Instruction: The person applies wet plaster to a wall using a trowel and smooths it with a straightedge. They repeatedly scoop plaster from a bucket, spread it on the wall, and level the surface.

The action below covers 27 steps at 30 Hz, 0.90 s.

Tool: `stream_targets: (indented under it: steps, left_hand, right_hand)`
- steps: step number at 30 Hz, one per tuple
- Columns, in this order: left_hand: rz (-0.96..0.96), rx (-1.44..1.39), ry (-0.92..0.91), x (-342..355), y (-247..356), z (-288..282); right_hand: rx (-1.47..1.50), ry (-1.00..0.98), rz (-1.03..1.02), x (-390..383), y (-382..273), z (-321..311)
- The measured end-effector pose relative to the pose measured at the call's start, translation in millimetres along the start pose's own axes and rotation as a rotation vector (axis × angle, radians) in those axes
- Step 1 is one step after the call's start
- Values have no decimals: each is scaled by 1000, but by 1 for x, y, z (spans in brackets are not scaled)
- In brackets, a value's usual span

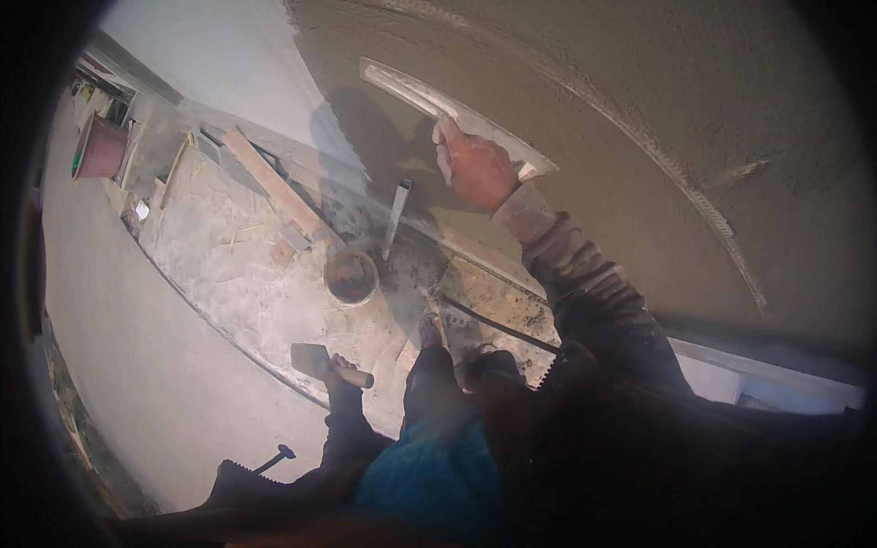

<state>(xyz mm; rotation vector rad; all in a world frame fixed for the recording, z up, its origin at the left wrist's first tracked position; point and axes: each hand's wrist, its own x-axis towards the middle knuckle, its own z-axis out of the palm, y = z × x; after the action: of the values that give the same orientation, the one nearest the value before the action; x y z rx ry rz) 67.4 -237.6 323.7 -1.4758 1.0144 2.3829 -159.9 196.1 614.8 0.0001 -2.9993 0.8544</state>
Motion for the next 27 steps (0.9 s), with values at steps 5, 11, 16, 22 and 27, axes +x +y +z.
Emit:
stream_targets:
  steps: [5,11,16,22,27]
  left_hand:
    - [15,30,-50,5,7,5]
    - [2,100,-137,6,5,33]
    - [-2,40,-63,2,6,14]
    - [26,10,-36,22,19,3]
    - [29,68,-111,26,14,27]
  right_hand:
    - [-106,201,-287,89,-56,-28]
    - [-166,258,-246,115,-66,-19]
    - [-76,106,-136,-10,-42,-97]
    - [23,238,-134,-51,-23,-122]
    - [-123,76,-84,5,3,-19]
